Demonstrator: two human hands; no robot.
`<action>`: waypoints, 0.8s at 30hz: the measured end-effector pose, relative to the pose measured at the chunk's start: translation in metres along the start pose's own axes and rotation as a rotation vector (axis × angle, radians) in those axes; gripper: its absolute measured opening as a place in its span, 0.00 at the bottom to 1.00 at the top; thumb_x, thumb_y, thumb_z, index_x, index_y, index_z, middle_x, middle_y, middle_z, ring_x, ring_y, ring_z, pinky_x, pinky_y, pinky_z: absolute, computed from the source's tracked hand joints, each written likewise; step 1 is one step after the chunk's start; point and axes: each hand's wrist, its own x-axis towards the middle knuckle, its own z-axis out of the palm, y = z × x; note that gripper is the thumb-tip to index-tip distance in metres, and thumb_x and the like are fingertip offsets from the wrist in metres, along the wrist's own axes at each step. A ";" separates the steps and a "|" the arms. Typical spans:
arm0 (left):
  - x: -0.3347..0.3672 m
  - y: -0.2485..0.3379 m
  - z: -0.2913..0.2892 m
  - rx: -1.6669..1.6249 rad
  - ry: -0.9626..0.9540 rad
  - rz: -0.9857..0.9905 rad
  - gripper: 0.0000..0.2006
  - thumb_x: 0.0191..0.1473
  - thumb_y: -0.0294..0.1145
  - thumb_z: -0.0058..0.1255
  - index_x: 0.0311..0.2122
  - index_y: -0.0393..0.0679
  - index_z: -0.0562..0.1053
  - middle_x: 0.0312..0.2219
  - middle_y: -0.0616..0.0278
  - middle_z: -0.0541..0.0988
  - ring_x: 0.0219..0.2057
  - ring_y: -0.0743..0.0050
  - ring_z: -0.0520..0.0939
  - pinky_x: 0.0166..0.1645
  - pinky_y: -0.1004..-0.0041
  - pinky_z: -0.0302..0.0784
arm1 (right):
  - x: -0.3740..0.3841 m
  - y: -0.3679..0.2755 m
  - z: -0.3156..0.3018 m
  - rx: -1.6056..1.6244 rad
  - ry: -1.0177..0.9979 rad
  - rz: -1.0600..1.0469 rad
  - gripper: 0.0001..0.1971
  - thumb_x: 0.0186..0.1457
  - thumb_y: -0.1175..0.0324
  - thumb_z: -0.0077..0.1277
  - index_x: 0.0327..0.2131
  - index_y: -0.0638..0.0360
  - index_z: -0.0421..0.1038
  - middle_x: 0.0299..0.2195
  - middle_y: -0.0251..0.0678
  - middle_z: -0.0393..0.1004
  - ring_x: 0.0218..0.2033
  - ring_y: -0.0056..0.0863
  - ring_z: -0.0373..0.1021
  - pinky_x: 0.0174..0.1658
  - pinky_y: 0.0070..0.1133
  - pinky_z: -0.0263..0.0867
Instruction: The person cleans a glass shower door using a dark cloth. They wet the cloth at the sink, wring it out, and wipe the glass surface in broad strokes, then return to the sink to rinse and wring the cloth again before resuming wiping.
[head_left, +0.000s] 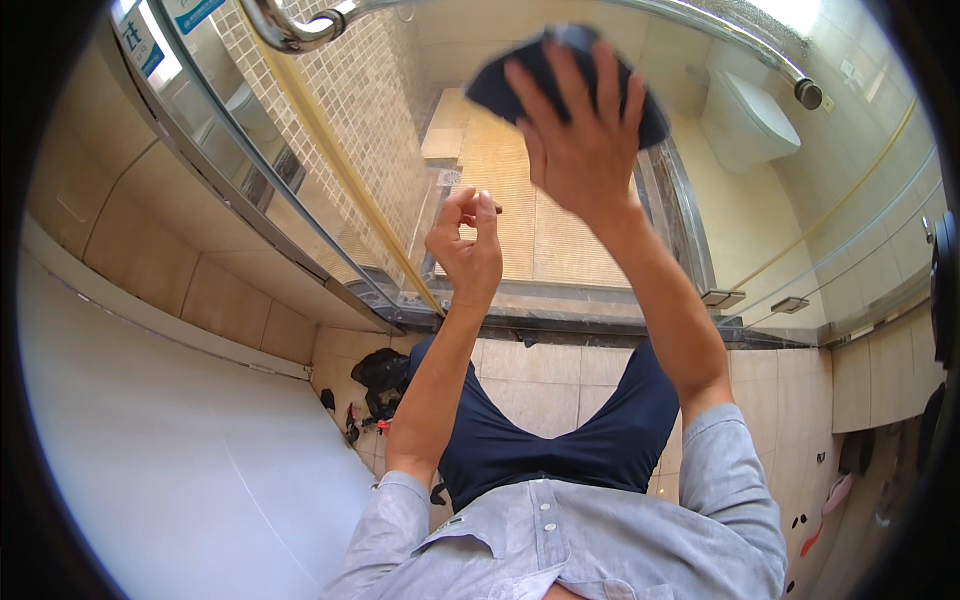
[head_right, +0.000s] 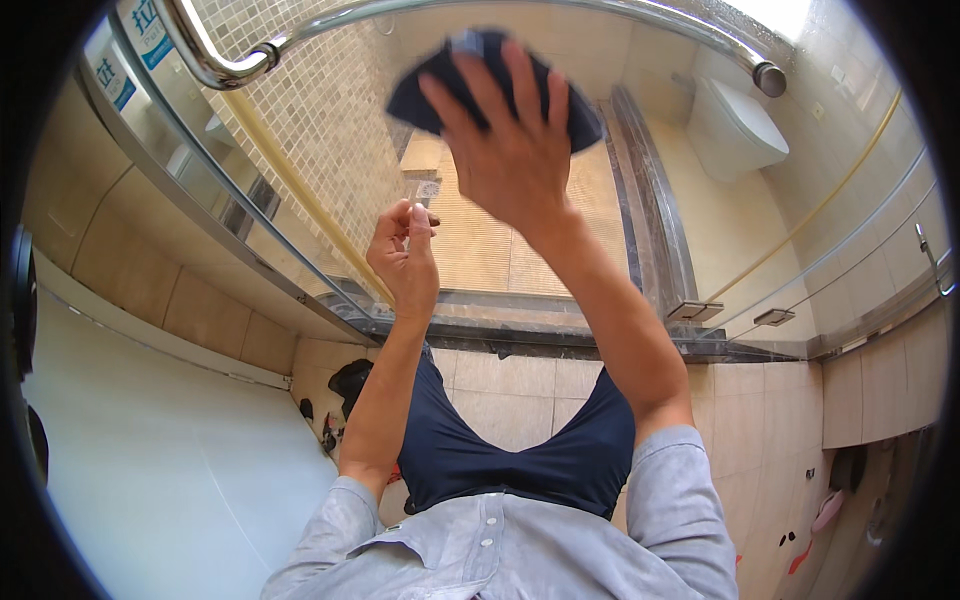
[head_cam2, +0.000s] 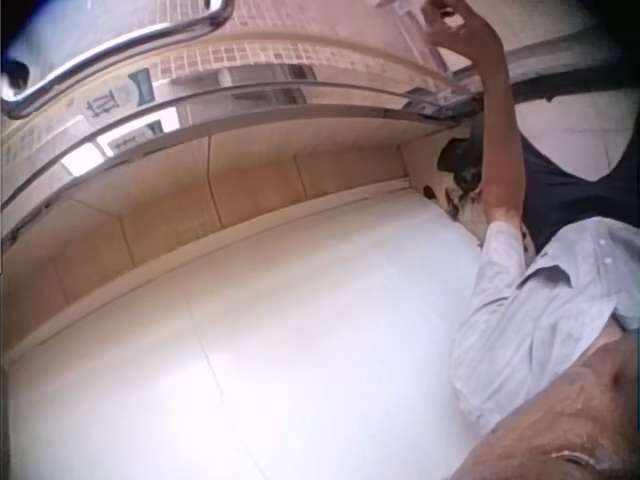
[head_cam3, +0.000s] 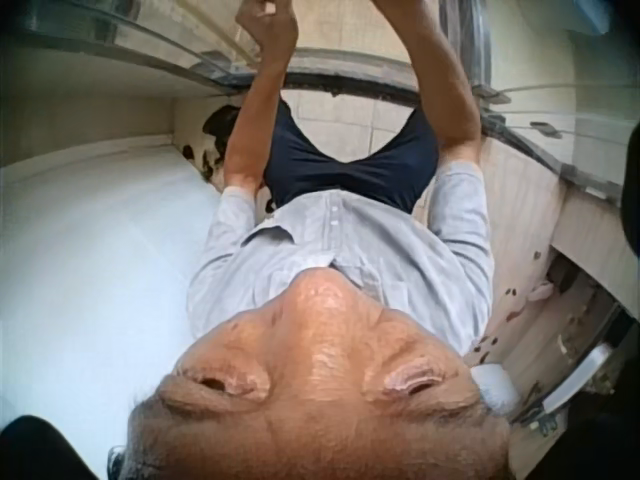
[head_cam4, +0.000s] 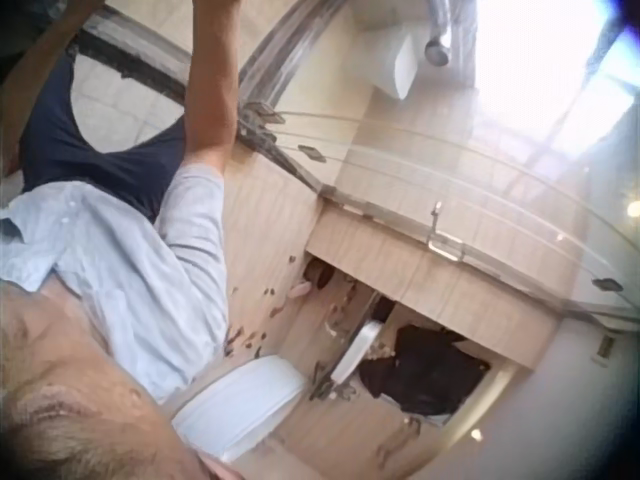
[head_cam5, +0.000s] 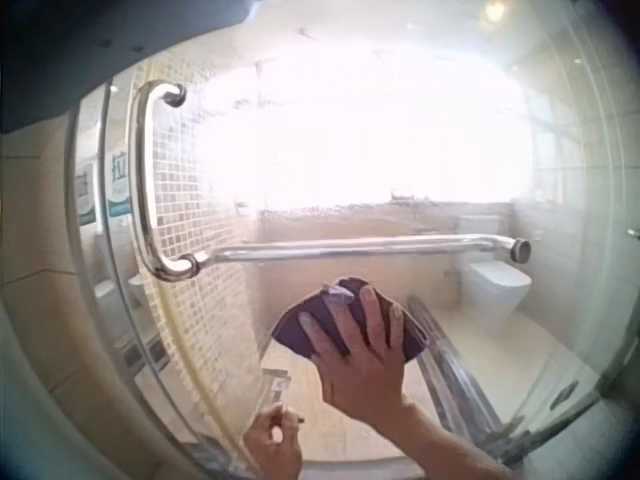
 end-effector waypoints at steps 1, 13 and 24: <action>0.000 0.005 0.001 -0.015 -0.019 -0.027 0.07 0.63 0.29 0.51 0.37 0.37 0.75 0.25 0.65 0.78 0.25 0.85 0.73 0.32 0.82 0.69 | 0.016 0.003 -0.002 -0.002 0.076 0.021 0.25 0.51 0.64 0.56 0.55 0.33 0.73 0.61 0.27 0.65 0.65 0.42 0.53 0.64 0.47 0.42; -0.006 0.018 0.035 -0.205 -0.164 -0.102 0.14 0.65 0.33 0.48 0.27 0.38 0.73 0.20 0.66 0.77 0.18 0.87 0.71 0.23 0.82 0.62 | -0.159 0.030 -0.004 -0.048 -0.136 0.019 0.22 0.54 0.61 0.53 0.53 0.28 0.75 0.57 0.28 0.68 0.67 0.36 0.53 0.69 0.41 0.33; 0.030 0.042 0.070 0.271 -0.026 0.929 0.19 0.62 0.22 0.45 0.57 0.38 0.63 0.57 0.34 0.64 0.59 0.36 0.67 0.56 0.53 0.71 | -0.033 0.053 -0.018 0.000 0.068 0.043 0.25 0.51 0.58 0.57 0.55 0.36 0.72 0.60 0.34 0.66 0.69 0.46 0.49 0.67 0.50 0.34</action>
